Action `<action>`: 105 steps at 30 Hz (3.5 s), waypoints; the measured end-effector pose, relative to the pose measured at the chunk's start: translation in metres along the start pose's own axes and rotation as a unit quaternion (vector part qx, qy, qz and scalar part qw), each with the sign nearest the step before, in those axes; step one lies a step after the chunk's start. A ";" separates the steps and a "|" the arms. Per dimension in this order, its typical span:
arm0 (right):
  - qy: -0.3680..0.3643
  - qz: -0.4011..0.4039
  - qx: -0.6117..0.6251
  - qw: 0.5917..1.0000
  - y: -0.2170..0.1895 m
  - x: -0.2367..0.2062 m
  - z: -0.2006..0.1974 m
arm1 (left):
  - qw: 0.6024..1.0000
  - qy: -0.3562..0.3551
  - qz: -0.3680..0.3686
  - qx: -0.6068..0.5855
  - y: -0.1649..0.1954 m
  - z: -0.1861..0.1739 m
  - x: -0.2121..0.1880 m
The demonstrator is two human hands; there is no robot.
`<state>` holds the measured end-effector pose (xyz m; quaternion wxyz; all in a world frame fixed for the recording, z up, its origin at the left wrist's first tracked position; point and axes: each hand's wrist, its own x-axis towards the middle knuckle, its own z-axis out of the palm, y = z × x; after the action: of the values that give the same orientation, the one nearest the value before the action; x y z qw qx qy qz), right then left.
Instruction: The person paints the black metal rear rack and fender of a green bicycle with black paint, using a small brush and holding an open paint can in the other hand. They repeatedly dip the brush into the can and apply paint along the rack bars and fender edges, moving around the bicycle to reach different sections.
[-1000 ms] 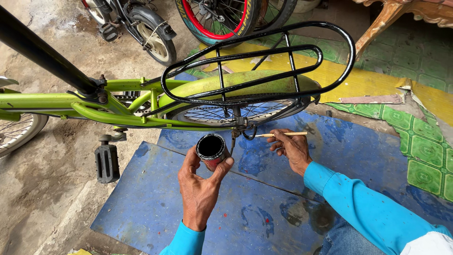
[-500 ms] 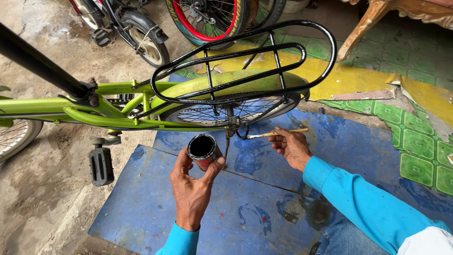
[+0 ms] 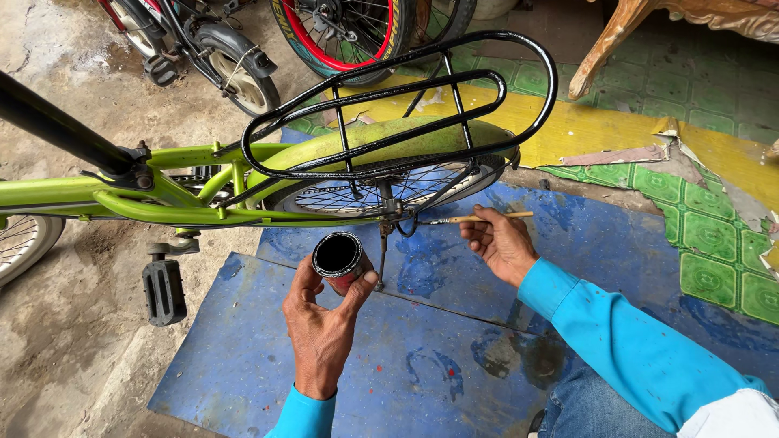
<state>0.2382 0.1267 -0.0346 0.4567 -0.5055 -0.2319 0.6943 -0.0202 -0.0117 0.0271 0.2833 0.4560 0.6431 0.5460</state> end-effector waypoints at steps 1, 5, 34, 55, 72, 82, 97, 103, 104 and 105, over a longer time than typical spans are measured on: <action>-0.002 0.002 0.013 1.000 -0.001 0.001 -0.002 | 1.000 0.000 0.001 0.000 0.000 0.000 0.000; -0.001 0.006 0.088 0.996 -0.003 0.003 -0.010 | 1.000 0.003 -0.002 0.003 -0.001 0.000 0.000; -0.052 -0.633 -0.480 0.605 -0.018 -0.074 0.000 | 1.000 -0.006 -0.003 0.022 -0.003 0.008 0.002; -0.001 -0.706 -0.455 0.543 -0.064 -0.125 -0.006 | 0.998 -0.020 -0.046 0.024 -0.001 0.012 0.005; 0.036 -0.670 -0.452 0.587 -0.068 -0.124 0.002 | 0.995 -0.009 -0.081 0.056 -0.008 0.013 0.007; 0.036 -0.618 -0.428 0.659 -0.070 -0.121 0.007 | 0.994 -0.017 -0.102 0.045 -0.016 0.016 0.008; 0.045 -0.637 -0.427 0.640 -0.073 -0.126 0.009 | 0.995 -0.012 -0.089 0.037 -0.029 0.021 0.012; 0.013 -0.633 -0.419 0.651 -0.072 -0.124 0.009 | 0.994 -0.022 -0.094 0.049 -0.028 0.022 0.012; 0.017 -0.640 -0.412 0.648 -0.072 -0.124 0.008 | 0.994 -0.021 -0.094 0.047 -0.027 0.022 0.012; 0.021 -0.637 -0.417 0.648 -0.072 -0.124 0.009 | 0.994 -0.021 -0.093 0.045 -0.027 0.022 0.011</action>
<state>0.2677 0.0546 0.0855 0.5324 -0.3847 -0.7523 0.0511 -0.0135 0.0084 -0.0029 0.3257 0.4179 0.7009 0.4776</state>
